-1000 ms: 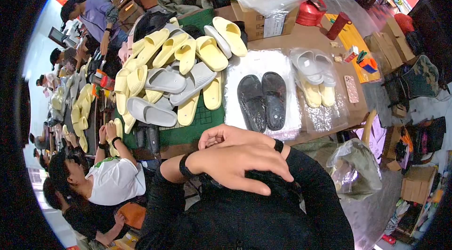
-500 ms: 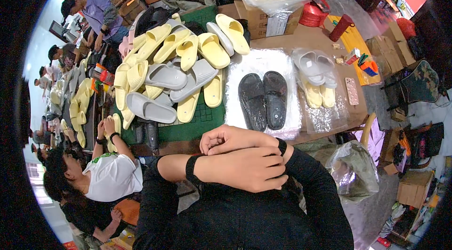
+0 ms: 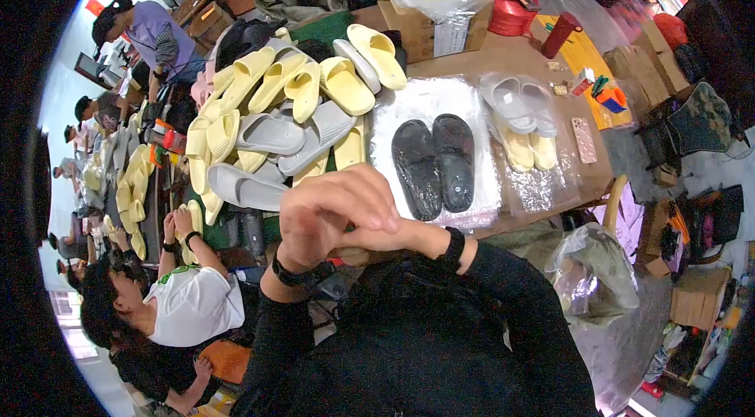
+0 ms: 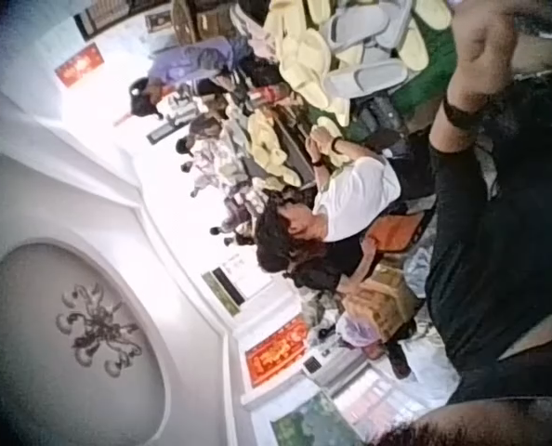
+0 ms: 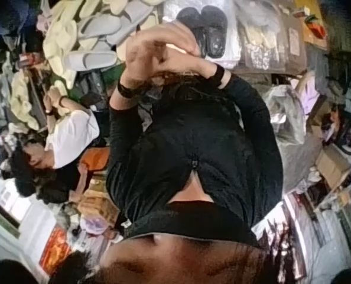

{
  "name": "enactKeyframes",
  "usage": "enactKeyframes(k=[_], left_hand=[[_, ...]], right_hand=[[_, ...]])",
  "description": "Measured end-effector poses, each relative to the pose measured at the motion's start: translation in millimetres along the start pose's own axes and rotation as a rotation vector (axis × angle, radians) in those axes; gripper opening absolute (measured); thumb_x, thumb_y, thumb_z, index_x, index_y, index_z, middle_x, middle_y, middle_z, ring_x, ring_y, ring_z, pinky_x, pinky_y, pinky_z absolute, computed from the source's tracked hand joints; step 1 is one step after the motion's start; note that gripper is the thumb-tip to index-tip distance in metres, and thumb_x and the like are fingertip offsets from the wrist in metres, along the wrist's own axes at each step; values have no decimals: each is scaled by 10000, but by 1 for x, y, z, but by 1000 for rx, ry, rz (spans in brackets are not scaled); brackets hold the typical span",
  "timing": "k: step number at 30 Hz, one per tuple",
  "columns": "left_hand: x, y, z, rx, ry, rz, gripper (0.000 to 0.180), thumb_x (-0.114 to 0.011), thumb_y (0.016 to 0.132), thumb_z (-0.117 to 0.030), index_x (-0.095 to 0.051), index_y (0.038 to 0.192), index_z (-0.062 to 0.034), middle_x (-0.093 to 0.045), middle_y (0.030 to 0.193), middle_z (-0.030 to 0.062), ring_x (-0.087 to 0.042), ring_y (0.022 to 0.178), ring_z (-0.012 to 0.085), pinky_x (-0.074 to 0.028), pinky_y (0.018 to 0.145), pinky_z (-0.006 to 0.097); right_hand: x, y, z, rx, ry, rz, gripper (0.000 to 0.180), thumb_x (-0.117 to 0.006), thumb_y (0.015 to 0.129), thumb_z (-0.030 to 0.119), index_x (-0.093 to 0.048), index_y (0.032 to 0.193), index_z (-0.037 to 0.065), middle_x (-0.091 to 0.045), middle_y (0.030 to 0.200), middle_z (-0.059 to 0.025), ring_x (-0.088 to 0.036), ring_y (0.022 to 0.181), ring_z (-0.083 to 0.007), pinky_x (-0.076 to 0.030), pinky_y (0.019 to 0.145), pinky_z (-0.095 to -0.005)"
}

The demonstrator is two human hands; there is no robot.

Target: The recorder is seen picking up pairs of slides (sandals) and placing them into clear plastic bags before putting the bagged shoes into a large sack.

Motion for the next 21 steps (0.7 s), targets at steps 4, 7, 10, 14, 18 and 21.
enactKeyframes(k=[4,7,10,14,18,21], left_hand=[[19,-15,10,83,188,-71,398,-348,944,-214,-602,821,67,-619,798,155,-580,765,252,-455,725,331],[36,-38,54,413,177,-279,381,-345,950,-188,-570,737,32,-586,724,100,-535,680,160,-433,668,272],[40,-75,107,799,322,-78,291,-411,927,-157,-585,797,37,-591,734,63,-551,702,121,-448,689,257],[20,-109,165,982,247,76,247,-446,924,-155,-564,991,52,-612,931,82,-566,890,166,-435,822,282],[-18,-120,187,1013,-511,-33,340,-503,898,-127,-478,1201,26,-515,1203,109,-474,1112,163,-381,939,307],[-18,-142,198,1094,-459,-31,385,-516,889,-117,-444,1242,18,-473,1251,109,-457,1130,171,-383,940,309]], right_hand=[[35,-11,92,355,-184,-435,313,-547,880,207,-521,1126,15,-531,1101,-101,-495,1022,-170,-401,877,-284],[84,-13,34,33,283,-619,205,-507,888,138,-558,1036,4,-604,891,-37,-549,815,-102,-428,789,-230],[111,-19,32,173,292,-764,167,-460,910,123,-539,1013,18,-594,893,-63,-546,803,-111,-447,769,-247],[104,-16,50,271,405,-754,159,-455,913,125,-540,984,12,-594,869,-63,-550,803,-122,-450,781,-272],[73,-4,57,300,303,-570,137,-490,902,94,-538,990,0,-588,855,-61,-548,786,-114,-447,750,-263],[59,0,44,230,212,-534,143,-504,899,89,-545,1008,4,-586,866,-51,-549,782,-107,-445,712,-232]])
Point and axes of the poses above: each hand's wrist, its own y-axis towards the middle knuckle, its own x-axis out of the back of the hand, z = x × y, the point moved 7 cm from there along y, towards the middle knuckle
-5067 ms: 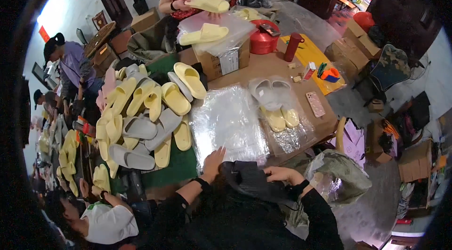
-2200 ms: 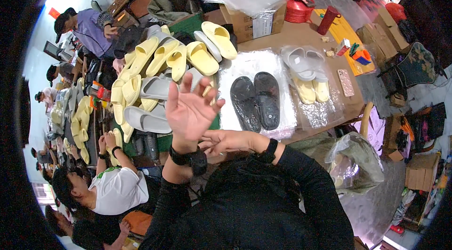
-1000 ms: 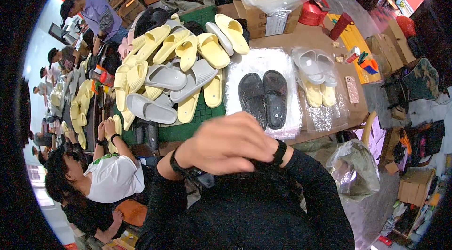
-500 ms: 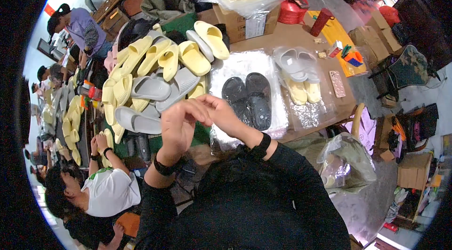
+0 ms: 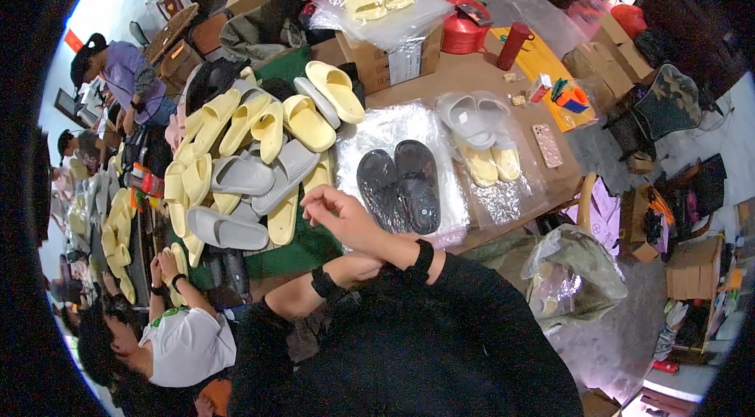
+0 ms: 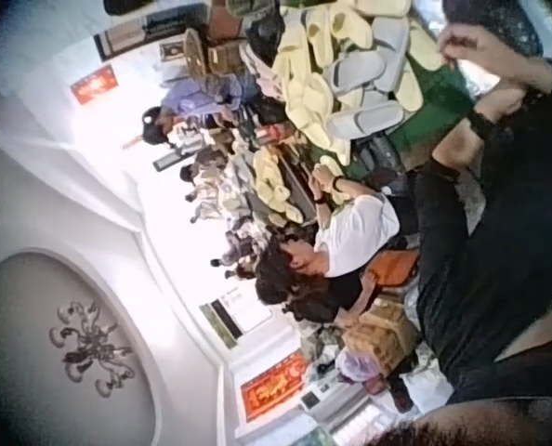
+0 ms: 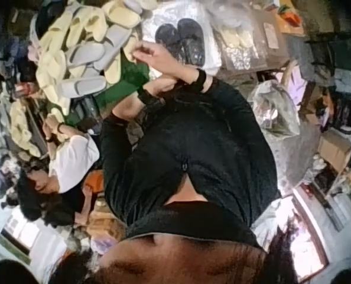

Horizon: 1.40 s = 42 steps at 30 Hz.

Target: The recorder is seen picking up pairs of slides (sandals) and placing them into clear plastic bags before putting the bagged shoes into a large sack.

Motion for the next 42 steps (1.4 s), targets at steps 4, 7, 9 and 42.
enactKeyframes(k=[4,7,9,42], left_hand=[[-4,7,5,88,82,10,379,-512,889,-125,-453,1236,15,-483,1244,108,-462,1126,172,-381,942,312],[-6,6,7,149,136,-3,374,-510,890,-131,-460,1232,13,-490,1239,106,-465,1123,174,-380,943,314],[-6,5,6,190,176,-11,371,-509,891,-135,-464,1229,11,-494,1235,106,-468,1121,174,-380,944,316],[129,17,86,-141,1447,-719,903,-748,644,-190,-215,1368,-105,-84,1374,331,-383,1136,501,-391,915,467]], right_hand=[[16,-7,2,189,-444,-88,146,-545,859,124,-552,970,29,-585,824,-50,-565,738,-141,-448,695,-281],[16,-15,8,388,-857,-58,147,-557,823,116,-557,946,35,-591,839,-92,-582,755,-234,-440,686,-341],[11,-20,7,406,-954,11,149,-558,802,119,-558,932,44,-590,862,-109,-571,789,-292,-430,679,-376],[170,-162,-206,-570,-1062,400,421,-545,849,333,-522,1160,50,-606,1050,-159,-610,846,-312,-474,753,-404]])
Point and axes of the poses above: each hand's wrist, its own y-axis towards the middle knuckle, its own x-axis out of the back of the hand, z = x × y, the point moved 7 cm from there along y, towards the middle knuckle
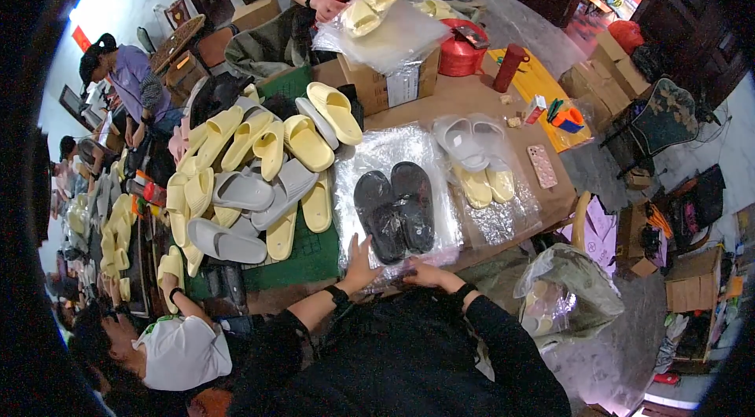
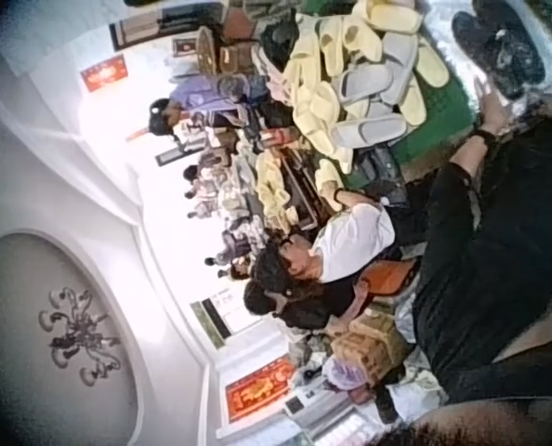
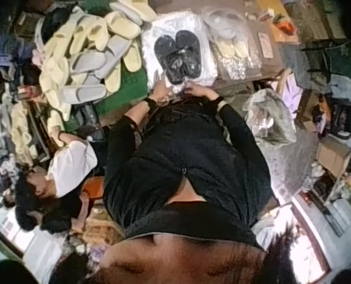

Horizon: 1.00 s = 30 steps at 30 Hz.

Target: The recorder is seen picking up pairs of slides (sandals) and placing them into clear plastic bags before putting the bagged shoes into a large sack.

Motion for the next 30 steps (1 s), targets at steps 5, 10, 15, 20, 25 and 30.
enactKeyframes(k=[5,10,15,20,25,30], left_hand=[[-13,1,35,432,-579,-15,871,-714,735,-267,-147,1342,-4,-453,1140,269,-520,976,299,-462,775,350],[-39,8,67,514,-510,-135,632,-680,748,-426,-490,1111,55,-562,903,159,-552,793,231,-456,716,325],[-39,-4,40,843,-1120,182,516,-583,824,-447,-524,1081,-4,-484,809,41,-483,728,154,-449,658,288],[-26,-7,14,794,-1371,163,615,-614,798,-479,-420,1186,-43,-504,1004,89,-531,822,187,-469,689,325],[-20,0,-23,538,-1851,585,301,-556,879,-323,-508,1075,-100,-592,931,53,-598,796,208,-496,712,381],[8,3,-49,466,-2039,576,255,-489,907,-211,-469,1140,-110,-571,1077,60,-576,988,234,-475,846,425]], right_hand=[[11,-35,-10,-450,926,-51,666,-583,832,431,-321,1305,43,-567,1097,-88,-587,833,-161,-491,690,-314],[4,-29,-31,-453,1311,-56,433,-566,864,371,-487,1187,95,-576,1082,-34,-577,874,-151,-469,723,-283],[37,-32,-15,-292,1366,-363,356,-549,886,312,-540,1146,70,-581,1044,-4,-522,970,-118,-431,813,-273],[90,-31,54,207,1403,-325,461,-509,909,244,-420,1280,-13,-502,1225,-26,-487,987,-98,-353,925,-284],[144,-49,120,400,1333,-274,504,-472,922,232,-324,1347,6,-308,1418,-78,-330,1272,-186,-284,1018,-313],[155,-41,122,430,1426,-261,260,-453,929,199,-587,1035,2,-309,1415,-88,-353,1264,-229,-303,1022,-341]])
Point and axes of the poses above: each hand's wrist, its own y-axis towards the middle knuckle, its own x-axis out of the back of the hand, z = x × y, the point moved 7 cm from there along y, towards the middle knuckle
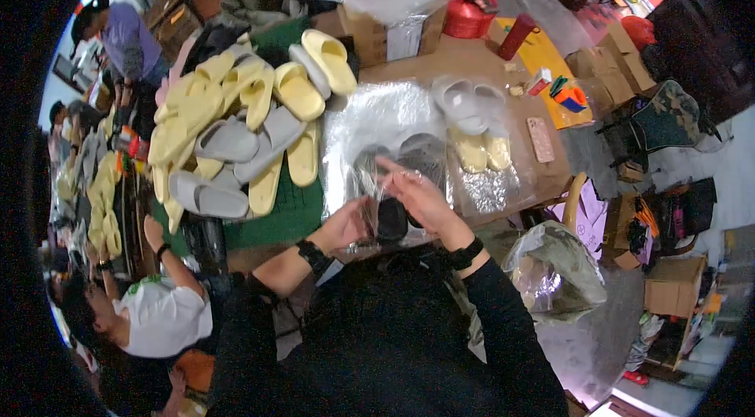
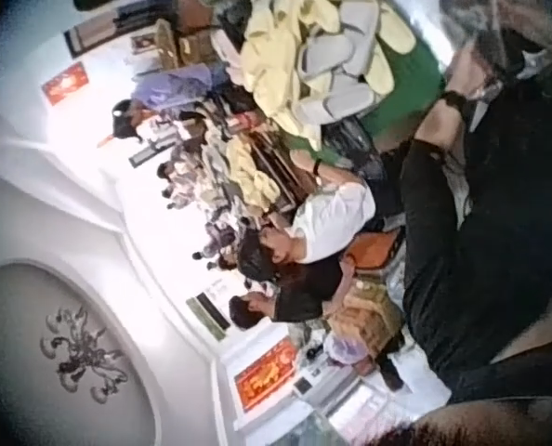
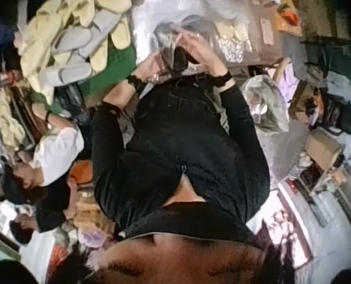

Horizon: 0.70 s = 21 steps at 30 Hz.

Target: The recorder is seen picking up pairs of slides (sandals) and placing them into clear plastic bags before putting the bagged shoes into a large sack.

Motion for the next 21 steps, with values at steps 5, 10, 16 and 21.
enactKeyframes(k=[5,10,16,21], left_hand=[[-34,-5,-30,-240,113,-105,330,-494,864,-32,-411,1184,-39,-563,1083,131,-588,962,238,-508,838,385],[-21,-34,-51,-171,226,-316,341,-519,866,-91,-398,1179,-26,-559,1080,117,-585,973,220,-516,812,391],[-4,-60,-48,-246,87,-168,400,-496,865,-42,-358,1240,-51,-534,1085,129,-562,990,236,-519,800,446],[-28,-81,-44,-117,41,-125,405,-516,883,-149,-354,1246,-76,-527,1102,81,-548,1006,234,-513,784,481]], right_hand=[[-30,8,6,-146,-437,-130,279,-420,947,208,-533,1089,-4,-314,1400,-102,-401,1225,-232,-349,990,-327],[-93,-26,12,-129,-906,59,451,-611,815,121,-469,1236,44,-470,1250,-117,-463,1143,-220,-382,940,-335],[-135,-9,4,295,-2116,127,835,-771,587,346,-408,1314,151,-214,1427,-185,-235,1294,-392,-172,1037,-543],[-112,-9,-50,26,-1917,223,1042,-801,512,378,-276,1370,109,-180,1435,-212,-220,1305,-392,-177,1036,-547]])
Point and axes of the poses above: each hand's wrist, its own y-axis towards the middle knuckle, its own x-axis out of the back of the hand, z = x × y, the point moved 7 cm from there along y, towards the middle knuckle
